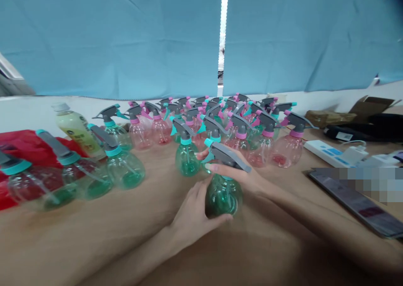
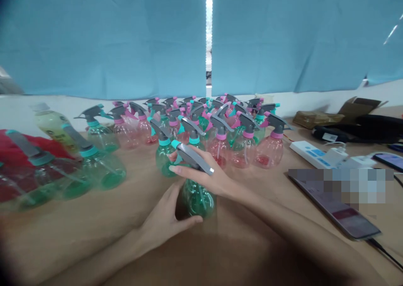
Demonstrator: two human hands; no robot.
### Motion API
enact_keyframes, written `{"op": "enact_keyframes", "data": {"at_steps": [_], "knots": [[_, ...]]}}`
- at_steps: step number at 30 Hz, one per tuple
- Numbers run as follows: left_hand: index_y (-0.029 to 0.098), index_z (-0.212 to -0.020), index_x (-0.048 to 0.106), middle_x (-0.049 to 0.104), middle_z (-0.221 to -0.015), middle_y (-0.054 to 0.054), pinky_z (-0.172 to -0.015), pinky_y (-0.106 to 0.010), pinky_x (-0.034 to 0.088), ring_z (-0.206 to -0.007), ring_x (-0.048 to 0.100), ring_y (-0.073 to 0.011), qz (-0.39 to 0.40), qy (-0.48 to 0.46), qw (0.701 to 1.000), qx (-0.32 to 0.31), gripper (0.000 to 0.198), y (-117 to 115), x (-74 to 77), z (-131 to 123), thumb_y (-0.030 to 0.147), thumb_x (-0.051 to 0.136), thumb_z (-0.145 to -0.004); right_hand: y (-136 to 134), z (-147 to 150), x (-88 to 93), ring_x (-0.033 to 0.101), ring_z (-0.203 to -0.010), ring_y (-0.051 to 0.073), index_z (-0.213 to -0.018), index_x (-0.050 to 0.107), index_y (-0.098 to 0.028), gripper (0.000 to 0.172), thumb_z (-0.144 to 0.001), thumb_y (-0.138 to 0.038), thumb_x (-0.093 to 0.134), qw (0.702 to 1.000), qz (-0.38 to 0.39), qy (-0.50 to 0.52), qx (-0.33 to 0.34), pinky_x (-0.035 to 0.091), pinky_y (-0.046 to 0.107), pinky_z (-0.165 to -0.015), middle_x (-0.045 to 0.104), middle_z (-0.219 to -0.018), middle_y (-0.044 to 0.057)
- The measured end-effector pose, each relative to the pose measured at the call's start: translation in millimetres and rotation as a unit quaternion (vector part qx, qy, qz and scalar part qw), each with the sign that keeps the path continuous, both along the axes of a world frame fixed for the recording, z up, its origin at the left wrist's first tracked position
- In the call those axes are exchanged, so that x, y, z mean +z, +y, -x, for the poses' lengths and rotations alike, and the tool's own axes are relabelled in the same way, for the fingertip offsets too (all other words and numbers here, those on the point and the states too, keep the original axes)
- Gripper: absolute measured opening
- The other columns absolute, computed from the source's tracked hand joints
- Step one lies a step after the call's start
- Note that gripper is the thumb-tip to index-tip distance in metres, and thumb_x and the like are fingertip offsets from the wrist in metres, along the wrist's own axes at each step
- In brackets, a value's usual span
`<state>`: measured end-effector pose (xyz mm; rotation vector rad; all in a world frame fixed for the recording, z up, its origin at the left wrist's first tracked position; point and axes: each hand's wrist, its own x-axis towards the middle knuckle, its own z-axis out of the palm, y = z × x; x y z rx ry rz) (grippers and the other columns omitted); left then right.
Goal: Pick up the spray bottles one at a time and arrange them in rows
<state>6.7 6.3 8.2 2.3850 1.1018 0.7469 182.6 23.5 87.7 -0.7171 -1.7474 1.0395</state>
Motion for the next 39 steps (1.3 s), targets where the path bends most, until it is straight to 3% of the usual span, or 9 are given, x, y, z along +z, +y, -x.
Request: {"op": "enact_keyframes", "data": {"at_steps": [7, 13, 19, 27, 34, 39], "knots": [[0.025, -0.148, 0.018, 0.052, -0.135, -0.014, -0.097, -0.054, 0.043, -0.122, 0.050, -0.0354, -0.047, 0.053, 0.997, -0.032, 0.084, 4, -0.2, 11, 0.052, 0.065, -0.084, 7, -1, -4.4, 0.061, -0.089, 0.017, -0.101, 0.060, -0.024, 0.023, -0.084, -0.038, 0.063, 1.000, -0.003, -0.025, 0.008, 0.051, 0.034, -0.080, 0.064, -0.096, 0.002], [0.021, -0.149, 0.019, 0.043, -0.144, -0.015, -0.103, -0.053, 0.037, -0.129, 0.043, -0.0341, -0.060, 0.118, 0.990, -0.054, 0.080, 11, -5.2, 25, 0.051, 0.060, -0.087, -2, -4, -1.3, 0.062, -0.095, 0.018, -0.100, 0.061, -0.023, 0.019, -0.084, -0.034, 0.062, 0.998, 0.001, -0.035, -0.043, 0.049, 0.033, -0.083, 0.065, -0.102, 0.002], [0.016, -0.147, 0.027, 0.040, -0.147, -0.016, -0.107, -0.050, 0.033, -0.134, 0.038, -0.0318, -0.072, 0.151, 0.984, -0.056, 0.071, 12, -9.5, 31, 0.043, 0.057, -0.090, -6, -6, -2.5, 0.060, -0.069, 0.017, -0.097, 0.063, -0.027, 0.019, -0.088, -0.043, 0.056, 0.992, -0.008, -0.092, -0.089, 0.049, 0.033, -0.072, 0.055, -0.063, -0.003], [0.016, -0.146, 0.030, 0.039, -0.148, -0.015, -0.109, -0.049, 0.030, -0.137, 0.035, -0.0300, -0.078, 0.159, 0.983, -0.043, 0.064, 12, -10.6, 29, 0.040, 0.053, -0.092, -5, -7, -3.3, 0.052, -0.058, 0.016, -0.098, 0.062, -0.027, 0.023, -0.088, -0.046, 0.054, 0.989, -0.023, -0.111, -0.092, 0.044, 0.030, -0.058, 0.053, -0.064, -0.002], [0.011, -0.143, 0.035, 0.041, -0.147, -0.016, -0.110, -0.050, 0.030, -0.136, 0.035, -0.0301, -0.082, 0.182, 0.979, -0.039, 0.061, 11, -10.3, 28, 0.041, 0.052, -0.092, -3, -8, -13.4, 0.051, -0.062, 0.014, -0.088, 0.061, -0.026, 0.023, -0.090, -0.047, 0.052, 0.986, -0.044, -0.095, -0.134, 0.042, 0.028, -0.058, 0.056, -0.073, -0.001], [0.009, -0.142, 0.036, 0.040, -0.147, -0.017, -0.110, -0.049, 0.030, -0.137, 0.034, -0.0295, -0.087, 0.190, 0.977, -0.038, 0.060, 11, -9.3, 27, 0.041, 0.052, -0.092, 0, -7, -22.8, 0.058, -0.071, 0.016, -0.082, 0.061, -0.024, 0.027, -0.089, -0.048, 0.052, 0.985, -0.040, -0.067, -0.157, 0.047, 0.029, -0.062, 0.060, -0.075, 0.000]]}}
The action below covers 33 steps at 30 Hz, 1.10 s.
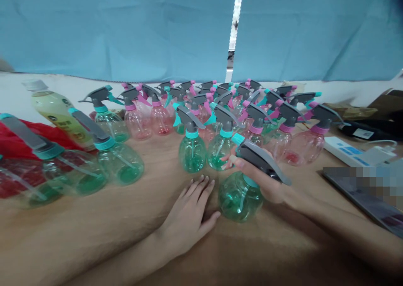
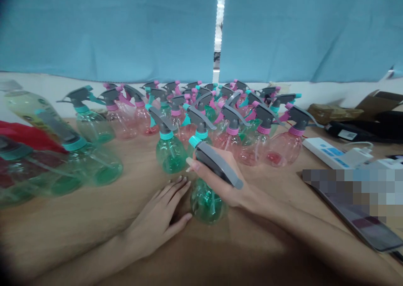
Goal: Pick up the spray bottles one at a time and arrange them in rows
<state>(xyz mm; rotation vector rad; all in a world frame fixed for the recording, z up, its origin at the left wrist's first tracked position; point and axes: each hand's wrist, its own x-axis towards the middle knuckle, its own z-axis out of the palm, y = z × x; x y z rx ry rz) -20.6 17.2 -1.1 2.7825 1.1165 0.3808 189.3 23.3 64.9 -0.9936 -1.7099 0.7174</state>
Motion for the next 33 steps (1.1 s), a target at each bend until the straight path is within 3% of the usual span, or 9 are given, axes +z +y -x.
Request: {"op": "enact_keyframes", "data": {"at_steps": [9, 15, 22, 28, 33], "knots": [[0.010, -0.141, 0.037, 0.041, -0.147, -0.017, -0.110, -0.049, 0.030, -0.137, 0.034, -0.0295, -0.002, -0.001, 1.000, -0.002, 0.059, 0.2, -1.0, -0.6, 0.043, 0.050, -0.093, 0.0, -2.1, 2.5, 0.060, -0.073, 0.016, -0.084, 0.062, -0.023, 0.025, -0.091, -0.045, 0.052, 1.000, -0.002, 0.007, 0.021, 0.048, 0.030, -0.068, 0.063, -0.078, 0.000], [0.010, -0.140, 0.039, 0.041, -0.146, -0.017, -0.110, -0.048, 0.031, -0.136, 0.035, -0.0292, -0.016, 0.022, 1.000, -0.006, 0.057, 0.1, 0.0, 0.2, 0.044, 0.047, -0.095, -3.2, -1.1, 6.3, 0.059, -0.086, 0.015, -0.102, 0.060, -0.027, 0.014, -0.092, -0.035, 0.055, 0.998, 0.011, 0.025, 0.061, 0.047, 0.031, -0.080, 0.064, -0.102, 0.000], [0.008, -0.137, 0.044, 0.041, -0.146, -0.018, -0.110, -0.048, 0.031, -0.137, 0.035, -0.0291, -0.024, 0.043, 0.999, -0.008, 0.055, -0.1, 2.2, -0.5, 0.044, 0.048, -0.095, -1.5, -1.0, 2.7, 0.049, -0.068, 0.013, -0.105, 0.062, -0.029, 0.016, -0.091, -0.035, 0.056, 0.998, 0.028, 0.033, 0.054, 0.047, 0.034, -0.080, 0.060, -0.087, -0.001], [0.008, -0.136, 0.046, 0.041, -0.146, -0.018, -0.110, -0.048, 0.031, -0.136, 0.036, -0.0298, -0.021, 0.048, 0.999, -0.008, 0.055, -0.4, 2.6, -1.1, 0.043, 0.051, -0.095, -2.5, -2.5, 3.0, 0.051, -0.070, 0.014, -0.108, 0.063, -0.030, 0.020, -0.091, -0.036, 0.056, 0.998, 0.026, 0.028, 0.047, 0.046, 0.034, -0.079, 0.060, -0.085, -0.001], [0.009, -0.136, 0.046, 0.041, -0.146, -0.018, -0.109, -0.048, 0.032, -0.136, 0.036, -0.0301, -0.027, 0.036, 0.999, -0.010, 0.054, 0.0, -0.6, 0.0, 0.043, 0.050, -0.095, -1.7, -2.4, 1.6, 0.056, -0.082, 0.016, -0.108, 0.062, -0.029, 0.020, -0.091, -0.036, 0.056, 0.997, 0.032, 0.037, 0.059, 0.046, 0.033, -0.080, 0.061, -0.094, 0.000]]}}
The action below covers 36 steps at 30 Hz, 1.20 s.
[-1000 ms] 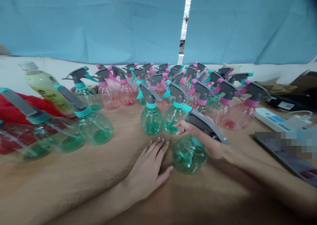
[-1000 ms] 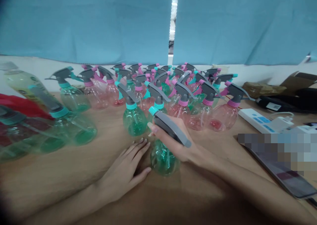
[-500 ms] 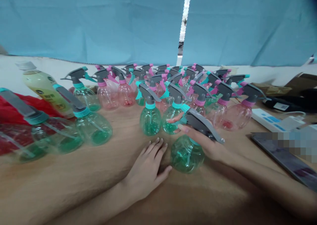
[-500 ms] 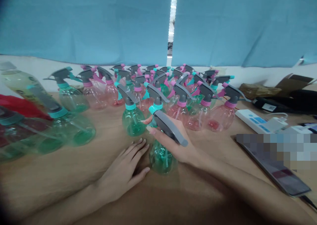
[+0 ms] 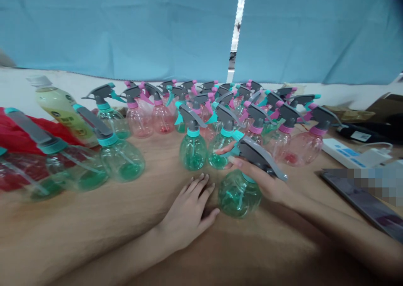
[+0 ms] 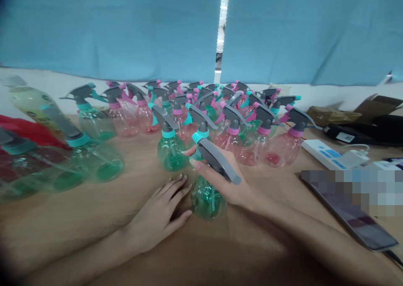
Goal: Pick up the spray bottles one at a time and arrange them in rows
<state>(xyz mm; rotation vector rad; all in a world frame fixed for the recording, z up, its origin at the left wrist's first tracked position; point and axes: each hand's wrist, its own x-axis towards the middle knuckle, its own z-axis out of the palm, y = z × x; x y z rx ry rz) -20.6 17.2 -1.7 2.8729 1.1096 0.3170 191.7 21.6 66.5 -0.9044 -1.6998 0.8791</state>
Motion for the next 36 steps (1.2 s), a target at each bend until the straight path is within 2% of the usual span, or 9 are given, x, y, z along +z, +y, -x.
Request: {"op": "enact_keyframes", "data": {"at_steps": [3, 8, 14, 25, 36], "knots": [[0.009, -0.136, 0.046, 0.042, -0.146, -0.017, -0.109, -0.048, 0.032, -0.136, 0.036, -0.0300, -0.003, -0.002, 1.000, 0.000, 0.054, 0.5, -0.5, 0.3, 0.043, 0.050, -0.095, 0.7, 0.8, -0.4, 0.055, -0.075, 0.015, -0.104, 0.062, -0.028, 0.017, -0.090, -0.037, 0.057, 1.000, 0.001, 0.003, -0.007, 0.046, 0.032, -0.076, 0.061, -0.092, 0.000], [0.011, -0.135, 0.047, 0.043, -0.145, -0.017, -0.107, -0.048, 0.034, -0.135, 0.037, -0.0293, -0.009, 0.007, 1.000, 0.000, 0.052, 0.4, 2.4, 0.1, 0.044, 0.048, -0.095, -1.5, 1.0, 1.0, 0.051, -0.061, 0.015, -0.102, 0.063, -0.028, 0.019, -0.089, -0.040, 0.056, 1.000, 0.006, -0.012, -0.024, 0.048, 0.033, -0.069, 0.053, -0.067, -0.003], [0.011, -0.136, 0.047, 0.043, -0.145, -0.017, -0.107, -0.048, 0.034, -0.135, 0.038, -0.0296, -0.004, -0.002, 1.000, -0.002, 0.052, -0.3, 2.9, -0.2, 0.043, 0.048, -0.095, -2.3, 1.4, 2.2, 0.053, -0.061, 0.015, -0.106, 0.063, -0.028, 0.023, -0.089, -0.042, 0.054, 0.999, -0.011, -0.021, -0.032, 0.047, 0.030, -0.062, 0.058, -0.073, -0.001], [0.012, -0.136, 0.046, 0.042, -0.146, -0.016, -0.108, -0.048, 0.033, -0.135, 0.036, -0.0299, 0.002, -0.009, 1.000, -0.002, 0.051, -0.1, 2.1, 0.4, 0.043, 0.047, -0.096, -1.7, 1.6, 1.5, 0.041, -0.053, 0.012, -0.102, 0.062, -0.028, 0.019, -0.090, -0.040, 0.055, 0.999, 0.002, -0.023, -0.029, 0.045, 0.031, -0.067, 0.045, -0.063, -0.005], [0.011, -0.135, 0.046, 0.043, -0.145, -0.017, -0.107, -0.049, 0.034, -0.135, 0.037, -0.0308, 0.005, -0.007, 1.000, 0.001, 0.051, -1.0, 4.0, 0.3, 0.042, 0.048, -0.096, 0.1, 1.4, 0.4, 0.056, -0.064, 0.017, -0.106, 0.063, -0.028, 0.024, -0.089, -0.043, 0.055, 0.999, -0.015, -0.020, -0.028, 0.048, 0.031, -0.064, 0.056, -0.067, -0.002]]}}
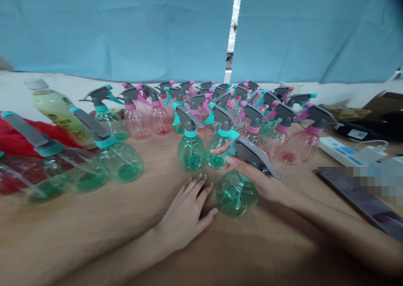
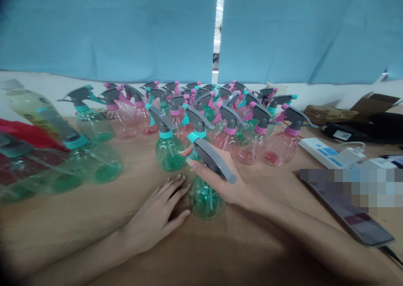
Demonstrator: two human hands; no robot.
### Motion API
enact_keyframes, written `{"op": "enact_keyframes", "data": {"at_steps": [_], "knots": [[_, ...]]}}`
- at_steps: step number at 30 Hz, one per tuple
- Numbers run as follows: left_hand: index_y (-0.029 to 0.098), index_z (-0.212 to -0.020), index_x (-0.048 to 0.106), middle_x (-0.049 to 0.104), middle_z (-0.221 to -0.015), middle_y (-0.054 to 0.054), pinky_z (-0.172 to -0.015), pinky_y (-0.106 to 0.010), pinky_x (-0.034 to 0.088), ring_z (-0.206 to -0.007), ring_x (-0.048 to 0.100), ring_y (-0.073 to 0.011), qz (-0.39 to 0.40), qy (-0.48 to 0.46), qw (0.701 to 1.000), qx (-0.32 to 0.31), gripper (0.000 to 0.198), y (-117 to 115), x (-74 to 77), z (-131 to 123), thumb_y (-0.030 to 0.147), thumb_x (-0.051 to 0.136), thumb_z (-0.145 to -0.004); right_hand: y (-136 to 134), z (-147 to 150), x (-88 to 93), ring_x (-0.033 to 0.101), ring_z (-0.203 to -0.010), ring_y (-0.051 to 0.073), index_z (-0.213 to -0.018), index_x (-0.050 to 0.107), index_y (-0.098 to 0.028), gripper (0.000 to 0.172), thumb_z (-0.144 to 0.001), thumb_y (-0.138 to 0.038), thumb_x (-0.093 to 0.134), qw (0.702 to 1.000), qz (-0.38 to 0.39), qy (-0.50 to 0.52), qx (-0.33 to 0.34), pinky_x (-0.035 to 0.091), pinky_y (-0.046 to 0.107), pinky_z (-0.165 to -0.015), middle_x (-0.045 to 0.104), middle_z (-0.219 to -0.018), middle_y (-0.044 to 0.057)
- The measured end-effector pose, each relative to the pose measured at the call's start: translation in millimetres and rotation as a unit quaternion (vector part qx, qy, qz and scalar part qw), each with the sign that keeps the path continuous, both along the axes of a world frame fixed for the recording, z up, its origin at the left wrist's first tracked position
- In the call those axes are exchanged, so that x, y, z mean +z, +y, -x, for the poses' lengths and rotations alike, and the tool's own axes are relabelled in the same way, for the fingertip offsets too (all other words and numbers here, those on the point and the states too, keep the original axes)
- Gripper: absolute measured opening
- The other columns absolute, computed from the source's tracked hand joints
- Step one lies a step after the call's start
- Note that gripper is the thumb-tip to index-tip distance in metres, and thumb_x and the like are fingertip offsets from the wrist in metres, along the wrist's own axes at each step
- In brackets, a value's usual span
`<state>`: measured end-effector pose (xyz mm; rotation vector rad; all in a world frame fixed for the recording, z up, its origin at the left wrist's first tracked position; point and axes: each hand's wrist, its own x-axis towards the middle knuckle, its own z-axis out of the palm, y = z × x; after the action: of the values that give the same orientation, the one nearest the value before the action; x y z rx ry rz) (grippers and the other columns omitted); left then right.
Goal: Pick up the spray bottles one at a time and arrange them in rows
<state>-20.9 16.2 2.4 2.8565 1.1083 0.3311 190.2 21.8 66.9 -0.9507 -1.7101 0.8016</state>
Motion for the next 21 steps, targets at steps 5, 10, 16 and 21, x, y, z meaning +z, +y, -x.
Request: {"op": "enact_keyframes", "data": {"at_steps": [5, 10, 16, 21], "knots": [[0.010, -0.136, 0.047, 0.043, -0.145, -0.017, -0.108, -0.048, 0.033, -0.135, 0.037, -0.0306, 0.000, 0.001, 1.000, -0.002, 0.051, 0.1, 0.0, -0.1, 0.042, 0.048, -0.096, -1.3, -0.2, 1.2, 0.056, -0.066, 0.016, -0.102, 0.064, -0.028, 0.020, -0.089, -0.041, 0.055, 1.000, -0.002, -0.003, -0.009, 0.048, 0.032, -0.067, 0.061, -0.078, 0.000], [0.010, -0.135, 0.047, 0.043, -0.145, -0.018, -0.107, -0.049, 0.034, -0.134, 0.038, -0.0304, -0.004, 0.008, 1.000, -0.002, 0.051, 0.4, 0.4, -0.7, 0.041, 0.049, -0.095, -0.7, 0.0, 0.0, 0.057, -0.067, 0.017, -0.106, 0.063, -0.027, 0.023, -0.089, -0.041, 0.055, 1.000, 0.004, 0.001, -0.003, 0.048, 0.031, -0.065, 0.059, -0.073, -0.001], [0.010, -0.135, 0.047, 0.043, -0.145, -0.018, -0.107, -0.050, 0.034, -0.134, 0.038, -0.0310, 0.003, 0.002, 1.000, -0.002, 0.051, 0.5, 1.1, -0.4, 0.041, 0.049, -0.095, -0.5, -0.1, 1.1, 0.056, -0.069, 0.016, -0.104, 0.062, -0.026, 0.022, -0.090, -0.041, 0.054, 1.000, 0.009, -0.003, -0.002, 0.048, 0.031, -0.068, 0.059, -0.080, 0.000], [0.011, -0.135, 0.046, 0.043, -0.145, -0.018, -0.107, -0.050, 0.034, -0.135, 0.038, -0.0308, -0.001, -0.005, 1.000, -0.002, 0.050, 0.7, 0.0, 0.2, 0.042, 0.048, -0.096, -0.6, 0.1, 1.4, 0.051, -0.066, 0.014, -0.103, 0.060, -0.026, 0.020, -0.091, -0.040, 0.054, 1.000, 0.017, -0.001, 0.007, 0.048, 0.032, -0.073, 0.058, -0.083, 0.000]]}}
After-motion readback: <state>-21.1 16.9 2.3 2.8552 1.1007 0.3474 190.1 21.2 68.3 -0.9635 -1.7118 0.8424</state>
